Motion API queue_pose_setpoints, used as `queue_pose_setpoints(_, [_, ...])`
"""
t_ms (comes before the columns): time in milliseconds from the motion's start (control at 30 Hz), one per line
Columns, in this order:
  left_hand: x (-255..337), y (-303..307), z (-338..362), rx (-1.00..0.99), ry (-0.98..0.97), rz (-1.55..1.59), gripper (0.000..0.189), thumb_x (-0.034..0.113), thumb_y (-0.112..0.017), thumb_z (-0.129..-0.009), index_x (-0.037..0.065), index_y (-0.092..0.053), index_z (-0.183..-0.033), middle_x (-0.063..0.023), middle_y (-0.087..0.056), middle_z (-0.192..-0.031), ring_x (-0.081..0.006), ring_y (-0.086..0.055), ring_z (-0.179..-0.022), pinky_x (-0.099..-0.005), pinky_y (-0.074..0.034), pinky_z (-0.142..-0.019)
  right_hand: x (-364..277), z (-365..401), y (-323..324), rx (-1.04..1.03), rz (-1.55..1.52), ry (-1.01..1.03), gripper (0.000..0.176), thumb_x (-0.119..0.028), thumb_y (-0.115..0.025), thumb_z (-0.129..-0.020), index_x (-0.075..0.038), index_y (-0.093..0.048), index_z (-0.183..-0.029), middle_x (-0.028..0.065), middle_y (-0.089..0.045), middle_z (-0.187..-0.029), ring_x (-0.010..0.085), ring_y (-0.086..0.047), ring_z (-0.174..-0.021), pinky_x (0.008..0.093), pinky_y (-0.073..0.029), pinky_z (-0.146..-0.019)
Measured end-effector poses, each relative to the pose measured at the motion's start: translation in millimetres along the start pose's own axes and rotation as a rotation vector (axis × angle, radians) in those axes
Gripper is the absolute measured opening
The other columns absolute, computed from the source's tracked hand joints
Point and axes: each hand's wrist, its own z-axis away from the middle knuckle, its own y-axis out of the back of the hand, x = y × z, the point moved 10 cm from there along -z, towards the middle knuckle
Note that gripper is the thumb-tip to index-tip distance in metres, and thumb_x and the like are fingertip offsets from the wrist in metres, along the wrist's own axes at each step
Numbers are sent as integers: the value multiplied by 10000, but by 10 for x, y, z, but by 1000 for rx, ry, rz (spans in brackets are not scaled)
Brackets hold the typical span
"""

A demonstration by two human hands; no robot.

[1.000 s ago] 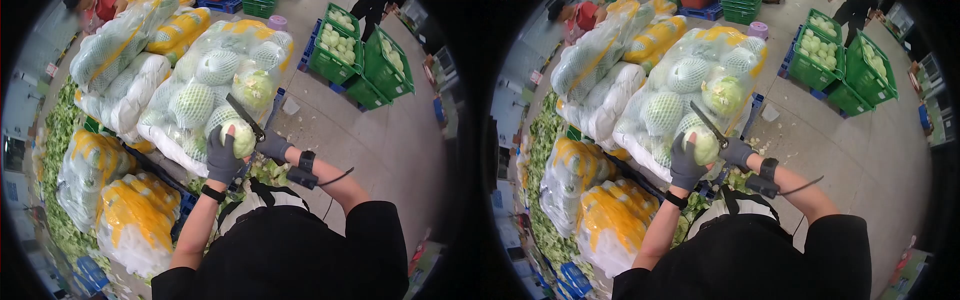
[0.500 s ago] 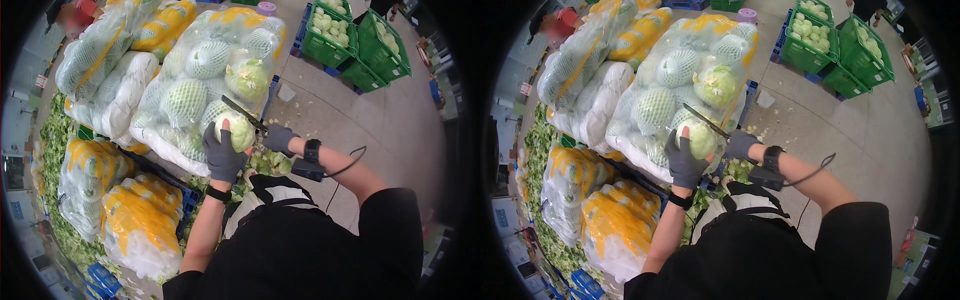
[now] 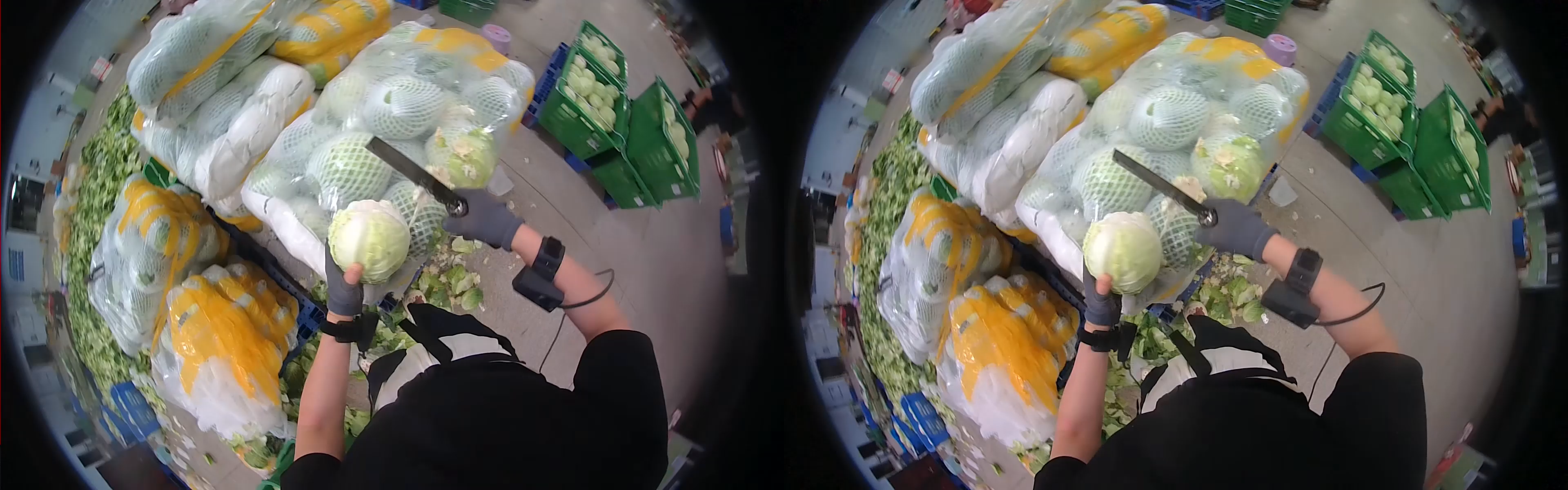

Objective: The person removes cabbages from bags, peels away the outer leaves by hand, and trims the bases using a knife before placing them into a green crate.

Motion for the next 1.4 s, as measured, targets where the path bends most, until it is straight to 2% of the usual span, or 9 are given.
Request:
queue_pose_setpoints(167, [-162, 216, 265, 205, 146, 563, 849, 546, -586, -713, 71, -255, -1336, -117, -373, -1315, -279, -423, -1160, -419, -371, -963, 190, -634, 149, 177, -874, -144, 214, -187, -658, -713, -1, -571, -776, 52, -561, -644, 131, -508, -501, 278, -429, -479])
queue_pose_setpoints(333, [153, 419, 574, 316, 123, 727, 822, 657, -449, -734, 146, -258, -1349, -102, -328, -1356, -324, -383, -1191, -496, -335, -971, 141, -1558, 972, 462, 90, 167, 308, -238, -630, -704, -2, -526, -872, 127, -589, -748, 250, -579, -678, 347, -461, -635])
queue_pose_setpoints(533, [257, 698, 975, 412, 126, 821, 796, 629, -471, -748, 135, -273, -1341, -109, -344, -1345, -310, -398, -1185, -484, -348, -966, -28, -2169, 388, 195, 499, 141, 426, -280, -612, -706, -21, -485, -1019, 171, -567, -806, 314, -566, -754, 399, -446, -694])
queue_pose_setpoints(700, [288, 952, 1284, 470, 24, 840, 794, 589, -517, -748, 108, -275, -1332, -127, -378, -1317, -294, -428, -1163, -460, -369, -962, -1050, -1469, 240, 556, 858, 405, 461, -285, -561, -774, -54, -460, -1160, 196, -525, -1028, 354, -496, -987, 421, -414, -826])
queue_pose_setpoints(767, [278, 1009, 1443, 531, 55, 791, 785, 560, -543, -748, 98, -281, -1326, -128, -396, -1302, -291, -446, -1146, -451, -385, -953, -1573, -1012, -324, 448, 513, 938, 448, -251, -569, -803, -70, -450, -1195, 169, -518, -1106, 325, -488, -1044, 395, -390, -883])
queue_pose_setpoints(867, [232, 1027, 1579, 505, 5, 863, 721, 506, -548, -780, 88, -302, -1313, -126, -424, -1277, -276, -458, -1134, -440, -398, -941, -2079, -102, -1712, -138, 114, 951, 556, -289, -584, -803, -63, -384, -1270, 155, -425, -1259, 294, -385, -1181, 369, -289, -995])
queue_pose_setpoints(967, [273, 1148, 1976, 674, -24, 831, 634, 489, -534, -805, 99, -375, -1279, -94, -481, -1229, -233, -492, -1089, -379, -407, -930, -2441, 1020, -2801, -225, 300, 1283, 506, -282, -540, -790, -25, -435, -1214, 179, -393, -1273, 339, -330, -1214, 454, -209, -1024])
queue_pose_setpoints(1133, [545, 2029, 3144, 934, -415, 945, 649, 537, -497, -802, 111, -375, -1277, -76, -459, -1252, -238, -479, -1103, -403, -394, -939, -2243, 2124, -3516, -1272, -1, 1432, 78, -143, -553, -775, -73, -585, -790, 79, -579, -735, 261, -570, -710, 387, -425, -818])
queue_pose_setpoints(1400, [842, 3720, 6925, 1770, -1047, 644, 736, 650, -455, -733, 133, -396, -1253, -92, -451, -1250, -276, -417, -1156, -455, -330, -974, -2197, 1372, -4379, -841, 435, 930, 172, -204, -521, -831, -59, -585, -899, 122, -591, -840, 292, -564, -802, 360, -438, -749])
